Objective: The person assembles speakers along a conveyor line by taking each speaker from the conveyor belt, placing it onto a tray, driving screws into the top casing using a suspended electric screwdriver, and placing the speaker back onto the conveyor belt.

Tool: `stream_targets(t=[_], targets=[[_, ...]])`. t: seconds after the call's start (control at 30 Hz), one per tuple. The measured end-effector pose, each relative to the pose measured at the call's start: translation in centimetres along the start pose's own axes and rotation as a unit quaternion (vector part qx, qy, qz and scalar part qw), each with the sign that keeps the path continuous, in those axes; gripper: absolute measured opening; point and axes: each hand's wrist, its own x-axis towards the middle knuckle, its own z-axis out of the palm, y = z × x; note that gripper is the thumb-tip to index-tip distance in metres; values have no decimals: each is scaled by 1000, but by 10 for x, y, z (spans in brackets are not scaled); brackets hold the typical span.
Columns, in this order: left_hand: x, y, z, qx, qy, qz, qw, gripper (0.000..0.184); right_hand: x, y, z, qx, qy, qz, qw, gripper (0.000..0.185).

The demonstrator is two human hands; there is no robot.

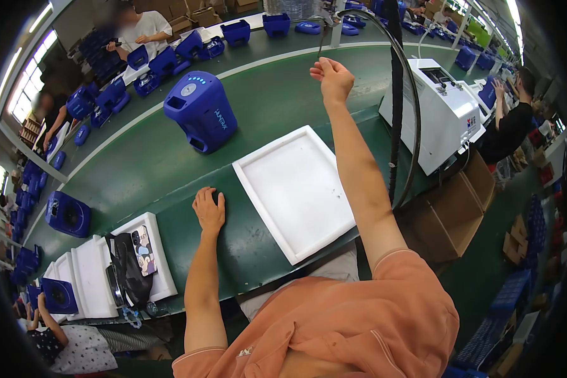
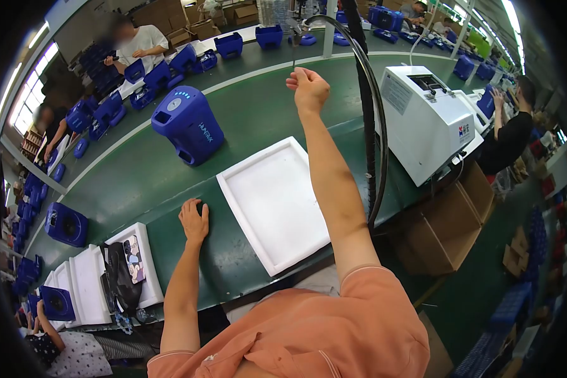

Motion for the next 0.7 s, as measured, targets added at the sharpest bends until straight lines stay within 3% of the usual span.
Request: stream_targets(t=[0.07, 0.17, 0.47, 0.7], targets=[[0, 0, 0, -1, -2, -2, 1000, 31, -4, -1, 3, -143, 9, -88, 986, 25], [0, -1, -1, 0, 0, -1, 1000, 31, 7, 13, 2, -224, 18, -190, 956, 21], [1, 0, -4, 6, -4, -3, 1000, 32, 19, 14, -1, -214, 42, -175, 960, 24], [1, -1, -5, 9, -4, 0, 1000, 32, 25, 5, 0, -295, 42, -192, 935, 25]])
